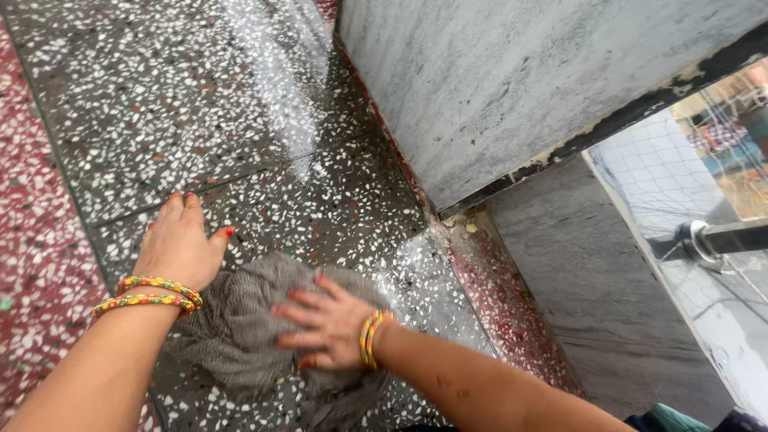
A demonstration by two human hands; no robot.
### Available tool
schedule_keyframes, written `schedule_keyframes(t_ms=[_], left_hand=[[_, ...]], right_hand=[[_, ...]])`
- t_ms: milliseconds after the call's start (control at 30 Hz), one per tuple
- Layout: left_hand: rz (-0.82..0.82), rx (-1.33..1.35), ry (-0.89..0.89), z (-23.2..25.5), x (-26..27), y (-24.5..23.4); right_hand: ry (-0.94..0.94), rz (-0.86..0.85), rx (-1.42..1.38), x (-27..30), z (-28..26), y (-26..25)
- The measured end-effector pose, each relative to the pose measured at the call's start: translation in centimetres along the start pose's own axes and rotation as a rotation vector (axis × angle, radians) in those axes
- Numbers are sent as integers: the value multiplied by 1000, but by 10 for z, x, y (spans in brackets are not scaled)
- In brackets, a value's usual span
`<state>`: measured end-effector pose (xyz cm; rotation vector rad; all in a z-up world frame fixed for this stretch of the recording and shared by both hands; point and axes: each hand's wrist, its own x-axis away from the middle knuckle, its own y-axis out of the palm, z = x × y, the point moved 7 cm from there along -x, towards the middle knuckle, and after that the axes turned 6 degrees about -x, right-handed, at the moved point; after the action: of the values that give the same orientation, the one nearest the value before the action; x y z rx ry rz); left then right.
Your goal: The person wipes a wet floor by hand using a cloth, moving it across the surface and around a large blue container.
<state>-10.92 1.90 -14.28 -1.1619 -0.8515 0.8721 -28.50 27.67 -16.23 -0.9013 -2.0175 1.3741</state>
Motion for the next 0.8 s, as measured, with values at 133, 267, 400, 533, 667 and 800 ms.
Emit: schedule_keyframes(t_ms=[133,267,400,533,667,800], left_hand=[[-21,47,-69,-14,23,-8],[-15,59,-53,-9,49,-12],[-116,37,-98,2,55,-13],[-80,90,-70,22,59,-21],[-65,74,-14,24,68,-34],[-105,66,-58,3,82,-37]], right_hand=[[254,53,117,-24,86,-20],[453,169,73,10,150,-49],[596,174,63,101,173,-77],[623,144,62,177,173,-86],[768,178,95,224,171,-64],[1430,250,63,308,192,-49]])
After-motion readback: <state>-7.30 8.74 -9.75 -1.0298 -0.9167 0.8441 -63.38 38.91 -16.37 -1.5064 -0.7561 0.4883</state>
